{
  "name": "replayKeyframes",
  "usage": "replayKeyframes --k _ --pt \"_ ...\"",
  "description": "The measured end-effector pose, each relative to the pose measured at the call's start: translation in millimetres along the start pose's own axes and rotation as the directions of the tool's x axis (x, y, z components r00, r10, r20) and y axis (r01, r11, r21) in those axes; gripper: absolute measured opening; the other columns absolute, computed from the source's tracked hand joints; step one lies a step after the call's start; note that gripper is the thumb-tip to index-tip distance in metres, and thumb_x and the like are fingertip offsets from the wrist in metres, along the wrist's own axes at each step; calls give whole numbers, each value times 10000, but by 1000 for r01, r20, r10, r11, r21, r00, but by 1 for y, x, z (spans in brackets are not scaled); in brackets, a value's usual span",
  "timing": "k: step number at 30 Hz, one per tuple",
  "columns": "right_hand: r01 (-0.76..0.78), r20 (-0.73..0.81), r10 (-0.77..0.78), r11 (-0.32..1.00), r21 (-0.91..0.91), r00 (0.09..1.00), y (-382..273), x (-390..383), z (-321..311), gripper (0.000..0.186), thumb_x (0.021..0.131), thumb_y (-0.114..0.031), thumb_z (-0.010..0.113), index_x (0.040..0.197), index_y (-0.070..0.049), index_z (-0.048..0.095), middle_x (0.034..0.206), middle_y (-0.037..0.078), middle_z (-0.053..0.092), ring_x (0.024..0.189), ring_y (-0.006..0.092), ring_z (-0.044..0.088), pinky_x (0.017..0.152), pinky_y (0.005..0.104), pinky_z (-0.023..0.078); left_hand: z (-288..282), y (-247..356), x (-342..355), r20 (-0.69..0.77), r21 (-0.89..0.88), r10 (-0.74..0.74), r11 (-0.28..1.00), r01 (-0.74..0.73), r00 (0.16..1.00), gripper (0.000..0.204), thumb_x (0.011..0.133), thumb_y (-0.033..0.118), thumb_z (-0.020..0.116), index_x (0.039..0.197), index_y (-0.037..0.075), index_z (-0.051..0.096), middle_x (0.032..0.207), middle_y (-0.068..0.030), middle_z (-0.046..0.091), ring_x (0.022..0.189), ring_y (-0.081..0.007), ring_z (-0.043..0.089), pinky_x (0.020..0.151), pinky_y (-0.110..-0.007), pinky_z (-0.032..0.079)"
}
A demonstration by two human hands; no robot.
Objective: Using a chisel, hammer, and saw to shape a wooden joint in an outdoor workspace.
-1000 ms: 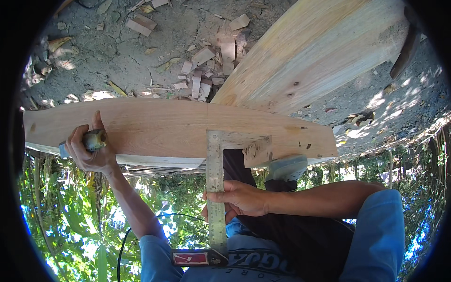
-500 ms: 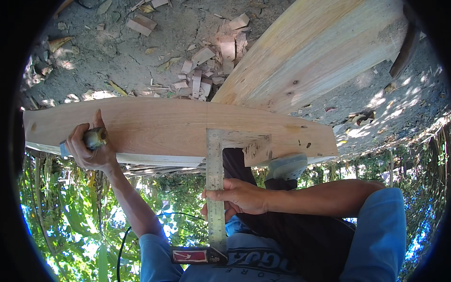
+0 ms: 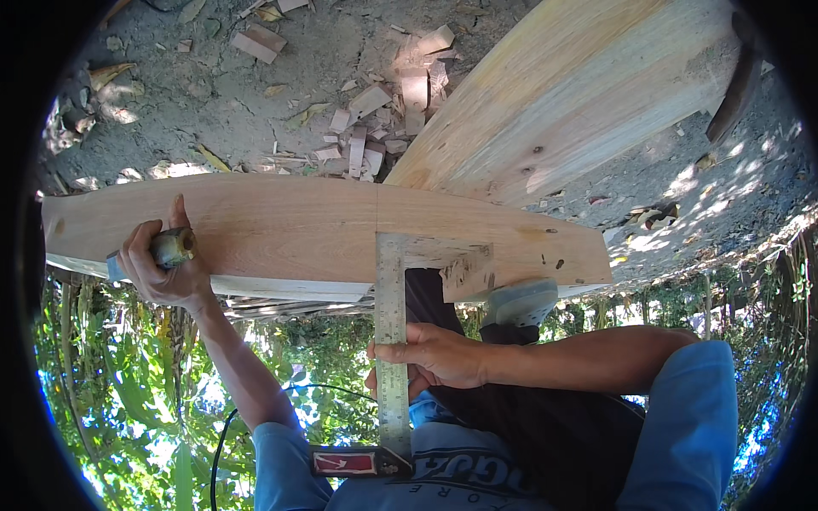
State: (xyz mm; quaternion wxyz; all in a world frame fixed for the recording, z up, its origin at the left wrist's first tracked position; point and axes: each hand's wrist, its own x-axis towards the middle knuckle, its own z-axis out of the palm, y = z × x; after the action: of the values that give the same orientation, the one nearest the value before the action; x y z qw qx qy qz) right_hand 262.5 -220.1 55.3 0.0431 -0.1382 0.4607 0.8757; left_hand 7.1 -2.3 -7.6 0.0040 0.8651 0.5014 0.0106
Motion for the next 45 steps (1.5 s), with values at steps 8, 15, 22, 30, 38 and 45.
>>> replayKeyframes --k 8,15,22,30,38,45 --pt "19 13 -20 1000 9 1000 1 1 -1 319 1043 -309 480 1274 -94 429 1175 172 647 1109 259 653 843 401 594 1 -3 -1 -6 13 32 999 -32 999 353 676 256 921 804 97 634 749 0 630 659 -182 559 572 -348 426" --pt "13 -12 -13 1000 9 1000 2 -4 3 307 1043 -310 480 1259 -94 450 1176 161 650 1093 244 659 836 390 590 2 -1 -2 -33 8 -1 1000 2 999 385 670 316 917 786 124 603 736 19 617 662 -177 560 621 -348 408" --pt "334 -156 -435 836 -436 887 -47 -62 22 389 1014 -394 526 1212 -61 494 1050 117 685 967 203 688 763 345 577 -3 8 5 -81 -75 -61 996 55 995 337 686 241 901 807 93 623 772 -36 635 714 -249 578 693 -393 447" --pt "509 -92 -992 36 -860 -86 -151 -158 -62 313 992 -323 532 1097 -33 581 958 114 717 834 185 704 682 335 568 -21 5 0 -13 -51 -12 999 11 1000 274 705 245 816 811 136 588 790 -41 579 782 -256 564 704 -395 404" --pt "380 -112 -987 61 -923 -116 -199 -199 -123 463 968 -403 582 1092 39 637 883 115 701 784 190 697 671 350 606 -5 8 9 81 2 46 999 -46 996 290 641 187 778 834 128 570 798 -48 590 837 -278 586 736 -421 444" --pt "81 -31 -996 38 -996 86 -203 -218 -119 570 943 -504 593 853 56 651 652 98 633 495 168 606 462 290 530 -58 106 34 42 -221 -85 971 92 995 415 763 413 811 885 85 588 725 -85 599 697 -259 590 619 -381 464"
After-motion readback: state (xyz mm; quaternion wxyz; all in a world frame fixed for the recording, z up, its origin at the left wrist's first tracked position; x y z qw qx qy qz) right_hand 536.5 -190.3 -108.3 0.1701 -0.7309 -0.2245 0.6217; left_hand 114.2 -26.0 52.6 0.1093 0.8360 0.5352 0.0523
